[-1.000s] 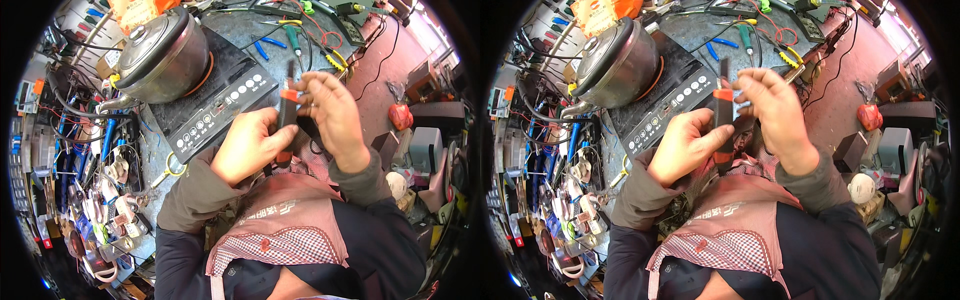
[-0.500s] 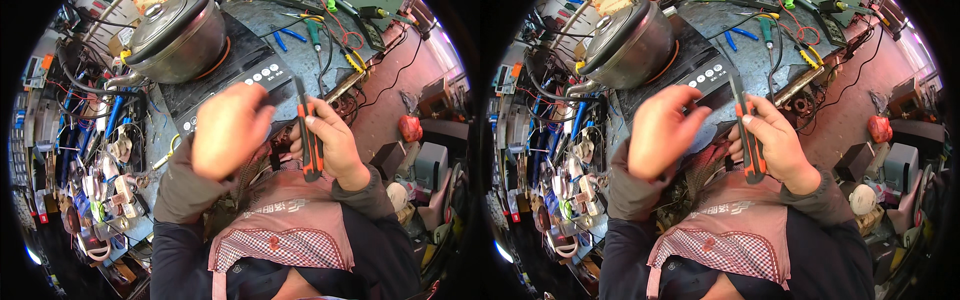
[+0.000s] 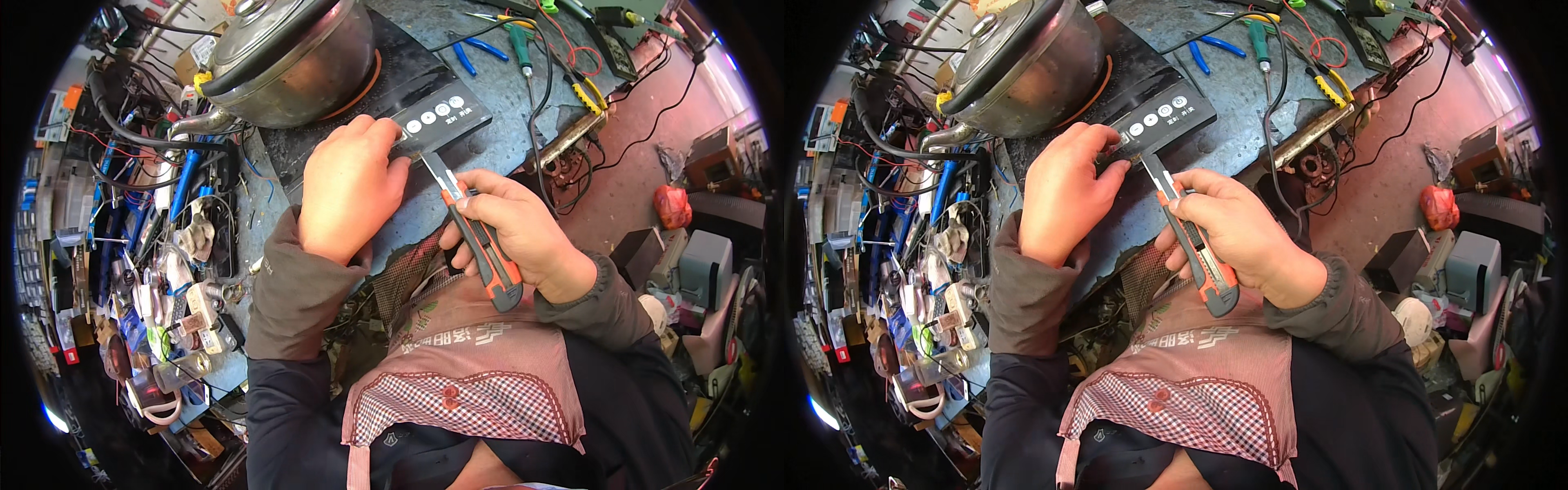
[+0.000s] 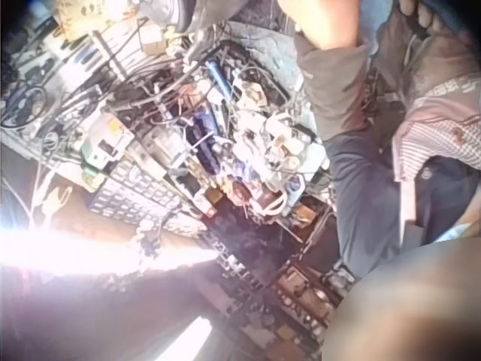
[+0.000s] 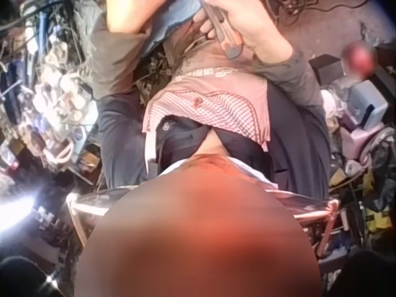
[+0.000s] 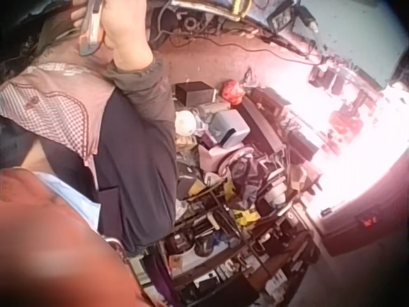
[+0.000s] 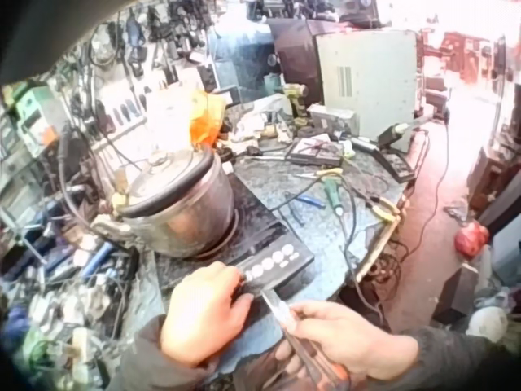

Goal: The person uses a utility knife to pry and scrape a control panel on a small appliance, then wipes the surface with a cloth. The person handles the panel and a cloth, and uses a utility knife throughout.

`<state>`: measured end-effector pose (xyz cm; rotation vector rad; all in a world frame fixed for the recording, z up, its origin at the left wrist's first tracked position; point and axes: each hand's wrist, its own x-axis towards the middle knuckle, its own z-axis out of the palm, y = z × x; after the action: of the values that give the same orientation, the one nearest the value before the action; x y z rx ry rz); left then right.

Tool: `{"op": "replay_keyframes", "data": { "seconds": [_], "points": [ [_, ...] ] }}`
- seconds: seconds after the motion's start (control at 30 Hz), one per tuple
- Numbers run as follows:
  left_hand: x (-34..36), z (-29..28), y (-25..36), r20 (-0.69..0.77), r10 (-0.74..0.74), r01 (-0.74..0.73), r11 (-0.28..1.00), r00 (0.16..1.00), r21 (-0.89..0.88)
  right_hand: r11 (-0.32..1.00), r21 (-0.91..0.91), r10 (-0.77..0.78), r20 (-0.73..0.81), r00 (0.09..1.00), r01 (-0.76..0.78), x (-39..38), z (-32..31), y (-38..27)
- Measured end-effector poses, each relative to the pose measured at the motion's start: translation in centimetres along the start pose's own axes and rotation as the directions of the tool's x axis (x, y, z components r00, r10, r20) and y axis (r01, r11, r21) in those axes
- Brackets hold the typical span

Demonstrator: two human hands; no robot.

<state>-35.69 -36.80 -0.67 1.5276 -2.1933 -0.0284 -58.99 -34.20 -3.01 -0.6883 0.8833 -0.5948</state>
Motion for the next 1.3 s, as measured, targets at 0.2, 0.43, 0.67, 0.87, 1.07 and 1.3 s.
{"op": "replay_keyframes", "data": {
  "seconds": [0.2, 0.43, 0.67, 0.87, 1.07, 1.3],
  "points": [
    [0.0, 0.3, 0.1, -0.048, 0.069, -0.066, 0.995, 0.996, 0.076, 0.999, -0.046, -0.012, -0.059, 0.998, 0.009, 0.2, 1.4, -0.5],
    [-0.1, 0.4, 0.2, -0.032, 0.093, -0.091, 0.993, 0.995, 0.077, 0.993, 0.04, -0.108, -0.1, 0.989, 0.113, 1.1, 2.2, 1.2],
    [-0.2, 0.8, 0.1, -0.062, 0.115, -0.11, 0.991, 0.991, 0.082, 0.962, -0.015, -0.271, -0.121, 0.955, 0.271, 2.1, 2.5, 3.9],
    [-0.1, 1.1, 0.0, -0.076, 0.124, -0.119, 0.99, 0.989, 0.073, 0.965, 0.151, -0.194, -0.129, 0.973, 0.212, 1.7, 2.7, 3.1],
    [-0.1, 0.7, 0.4, -0.019, 0.081, -0.079, 0.992, 0.997, 0.101, 0.966, 0.055, -0.24, -0.16, 0.958, 0.251, 1.6, 3.0, 2.6],
    [0.0, 1.1, 0.5, -0.042, 0.11, -0.102, 0.983, 0.993, 0.154, 0.905, -0.196, -0.406, -0.137, 0.904, 0.377, 2.5, 2.4, 4.6]
  ]
}}
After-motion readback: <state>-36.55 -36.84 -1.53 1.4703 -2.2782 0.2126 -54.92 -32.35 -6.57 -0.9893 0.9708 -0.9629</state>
